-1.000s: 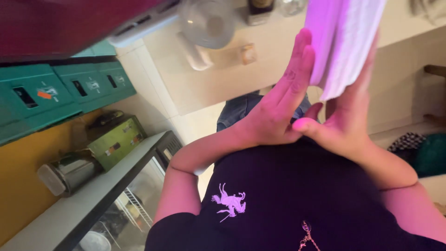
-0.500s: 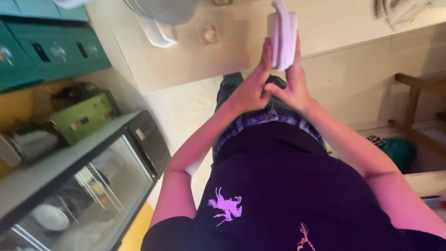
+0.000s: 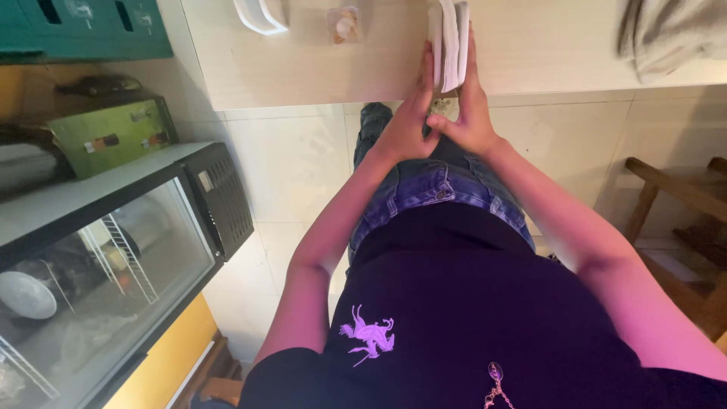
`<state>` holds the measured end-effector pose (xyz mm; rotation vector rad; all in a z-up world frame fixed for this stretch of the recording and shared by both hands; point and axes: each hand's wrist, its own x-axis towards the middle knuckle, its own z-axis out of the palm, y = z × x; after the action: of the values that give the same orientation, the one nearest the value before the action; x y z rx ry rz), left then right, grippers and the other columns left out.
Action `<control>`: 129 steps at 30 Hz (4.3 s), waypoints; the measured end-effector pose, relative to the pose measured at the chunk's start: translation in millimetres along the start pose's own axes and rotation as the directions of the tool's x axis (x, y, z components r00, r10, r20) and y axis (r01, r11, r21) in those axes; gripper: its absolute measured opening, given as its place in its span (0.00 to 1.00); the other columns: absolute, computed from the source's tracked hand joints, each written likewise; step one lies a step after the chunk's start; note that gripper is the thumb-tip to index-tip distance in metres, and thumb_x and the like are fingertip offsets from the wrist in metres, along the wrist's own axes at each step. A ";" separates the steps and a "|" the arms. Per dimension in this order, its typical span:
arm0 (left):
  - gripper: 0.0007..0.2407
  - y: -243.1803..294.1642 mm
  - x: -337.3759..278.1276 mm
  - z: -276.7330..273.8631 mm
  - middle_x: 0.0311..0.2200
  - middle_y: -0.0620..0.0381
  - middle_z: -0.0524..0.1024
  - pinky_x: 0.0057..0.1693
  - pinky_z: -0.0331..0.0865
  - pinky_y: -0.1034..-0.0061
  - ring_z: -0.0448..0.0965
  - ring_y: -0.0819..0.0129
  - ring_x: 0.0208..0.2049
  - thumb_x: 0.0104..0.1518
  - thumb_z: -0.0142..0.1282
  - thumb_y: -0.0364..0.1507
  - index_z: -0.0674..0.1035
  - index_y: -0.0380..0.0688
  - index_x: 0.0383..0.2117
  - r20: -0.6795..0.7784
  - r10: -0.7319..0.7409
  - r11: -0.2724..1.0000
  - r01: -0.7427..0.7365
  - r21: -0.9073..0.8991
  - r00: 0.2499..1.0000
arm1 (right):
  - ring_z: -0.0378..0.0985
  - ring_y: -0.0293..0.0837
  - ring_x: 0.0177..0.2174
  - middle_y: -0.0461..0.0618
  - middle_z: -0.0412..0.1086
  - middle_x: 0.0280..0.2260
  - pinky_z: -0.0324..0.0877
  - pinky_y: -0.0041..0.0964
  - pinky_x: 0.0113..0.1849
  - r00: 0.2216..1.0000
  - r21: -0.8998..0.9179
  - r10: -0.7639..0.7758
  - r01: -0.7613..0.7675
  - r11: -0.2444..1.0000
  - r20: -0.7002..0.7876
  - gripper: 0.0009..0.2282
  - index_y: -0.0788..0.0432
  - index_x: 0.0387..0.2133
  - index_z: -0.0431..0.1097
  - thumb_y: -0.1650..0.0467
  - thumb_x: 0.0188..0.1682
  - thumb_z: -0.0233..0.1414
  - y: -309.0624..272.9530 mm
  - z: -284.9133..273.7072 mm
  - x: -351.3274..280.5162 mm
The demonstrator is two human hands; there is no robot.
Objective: Organizing glassware, bottles, and bar supplies on a counter in a restaurant bar area.
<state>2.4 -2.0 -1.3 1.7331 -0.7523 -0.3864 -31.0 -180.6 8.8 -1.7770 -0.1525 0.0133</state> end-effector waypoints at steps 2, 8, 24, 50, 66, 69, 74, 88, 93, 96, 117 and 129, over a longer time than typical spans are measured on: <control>0.47 -2.7 5.5 0.1 0.77 0.40 0.31 0.80 0.47 0.61 0.38 0.43 0.79 0.55 0.58 0.23 0.32 0.41 0.74 -0.020 0.024 0.999 -0.023 0.027 1.000 | 0.42 0.53 0.73 0.60 0.31 0.75 0.48 0.45 0.70 1.000 -0.004 -0.015 0.015 1.000 -0.005 0.55 0.62 0.73 0.22 0.42 0.50 0.53 0.3 -2.6 4.8; 0.47 -7.3 10.6 -4.7 0.76 0.41 0.32 0.80 0.47 0.60 0.41 0.43 0.78 0.55 0.61 0.24 0.33 0.42 0.74 -0.030 0.043 0.995 -0.040 0.091 0.999 | 0.40 0.52 0.73 0.58 0.27 0.76 0.48 0.44 0.71 1.000 -0.034 -0.012 0.011 0.999 -0.019 0.53 0.61 0.73 0.23 0.43 0.52 0.52 7.7 -4.9 8.4; 0.29 127.7 -7.9 -135.6 0.65 0.47 0.71 0.67 0.72 0.70 0.76 0.54 0.63 0.55 0.58 0.20 0.68 0.45 0.68 0.019 -0.042 0.989 0.039 0.143 0.999 | 0.71 0.47 0.59 0.51 0.59 0.61 0.77 0.41 0.54 0.851 0.035 -0.279 0.328 0.944 -0.445 0.33 0.56 0.64 0.57 0.50 0.51 0.52 -115.8 8.3 22.0; 0.29 208.2 15.1 -397.5 0.72 0.47 0.60 0.77 0.55 0.66 0.61 0.58 0.74 0.65 0.56 0.19 0.59 0.36 0.73 -0.718 0.094 0.995 -0.094 0.040 0.689 | 0.51 0.52 0.73 0.54 0.47 0.73 0.57 0.47 0.69 0.981 0.037 -0.177 0.175 0.984 0.075 0.36 0.61 0.73 0.44 0.75 0.54 0.58 -351.9 169.6 299.2; 0.36 169.6 85.2 -432.2 0.71 0.29 0.53 0.75 0.55 0.54 0.57 0.35 0.73 0.63 0.55 0.22 0.45 0.32 0.74 -0.696 0.154 0.977 -0.003 0.214 0.701 | 0.76 0.46 0.49 0.58 0.72 0.51 0.69 0.36 0.52 0.998 -0.097 0.031 -0.036 0.995 -0.054 0.36 0.58 0.73 0.39 0.66 0.54 0.53 -338.6 196.3 397.5; 0.36 166.9 89.8 -433.9 0.69 0.30 0.56 0.73 0.60 0.55 0.62 0.37 0.71 0.62 0.53 0.22 0.45 0.33 0.74 -0.675 0.088 0.995 -0.029 0.098 0.733 | 0.78 0.40 0.38 0.52 0.75 0.40 0.72 0.34 0.44 0.996 -0.145 -0.053 0.041 0.989 -0.078 0.38 0.61 0.72 0.38 0.66 0.52 0.54 -335.4 195.4 399.9; 0.37 160.9 95.2 -437.9 0.72 0.26 0.48 0.73 0.55 0.53 0.54 0.32 0.73 0.61 0.55 0.21 0.43 0.33 0.73 -0.663 0.113 0.986 -0.002 0.165 0.740 | 0.75 0.40 0.32 0.52 0.73 0.34 0.72 0.33 0.37 0.991 -0.200 -0.007 -0.020 0.980 -0.130 0.39 0.61 0.72 0.40 0.65 0.50 0.57 -329.4 195.2 404.3; 0.37 158.4 105.5 -442.9 0.63 0.28 0.67 0.65 0.68 0.58 0.73 0.39 0.63 0.59 0.53 0.20 0.46 0.32 0.73 -0.614 0.046 0.994 0.022 0.103 0.788 | 0.66 0.34 0.25 0.48 0.71 0.31 0.68 0.29 0.31 0.991 -0.115 0.054 -0.068 0.991 -0.122 0.34 0.54 0.72 0.46 0.68 0.52 0.54 -333.7 194.5 404.4; 0.35 172.9 91.2 -429.6 0.63 0.29 0.68 0.63 0.72 0.60 0.76 0.40 0.61 0.59 0.53 0.19 0.47 0.34 0.73 -0.598 0.016 0.999 0.013 0.044 0.801 | 0.69 0.33 0.27 0.48 0.70 0.31 0.70 0.28 0.33 0.990 -0.157 -0.026 0.004 0.988 -0.138 0.33 0.56 0.72 0.46 0.69 0.54 0.54 -333.6 191.4 377.9; 0.37 177.4 74.9 -415.9 0.68 0.24 0.59 0.65 0.69 0.59 0.67 0.34 0.67 0.59 0.54 0.18 0.45 0.34 0.74 -0.581 0.118 0.986 -0.026 0.165 0.805 | 0.70 0.33 0.29 0.49 0.72 0.35 0.72 0.29 0.35 0.988 -0.113 -0.081 0.066 0.991 -0.135 0.33 0.58 0.73 0.44 0.70 0.55 0.53 -328.7 191.1 352.4; 0.42 223.6 33.9 -199.2 0.73 0.30 0.32 0.78 0.44 0.59 0.34 0.38 0.77 0.57 0.58 0.17 0.37 0.36 0.71 0.042 0.261 0.965 -0.259 -0.041 0.964 | 0.49 0.49 0.70 0.60 0.42 0.73 0.48 0.39 0.69 0.868 0.270 0.031 0.120 0.955 -0.495 0.37 0.58 0.73 0.28 0.70 0.54 0.47 -270.9 89.1 71.8; 0.49 135.9 48.0 0.5 0.73 0.42 0.26 0.80 0.43 0.60 0.30 0.46 0.76 0.58 0.62 0.20 0.30 0.48 0.74 0.218 0.240 0.968 -0.215 -0.130 0.946 | 0.54 0.53 0.68 0.62 0.48 0.69 0.50 0.45 0.71 0.753 0.259 0.157 0.018 0.966 -0.639 0.41 0.58 0.75 0.34 0.61 0.54 0.54 -115.8 5.3 -54.5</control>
<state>-1.3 -53.8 133.2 1.4974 -1.0721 -0.4661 -96.6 -158.0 116.5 -1.4351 0.4175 -0.5205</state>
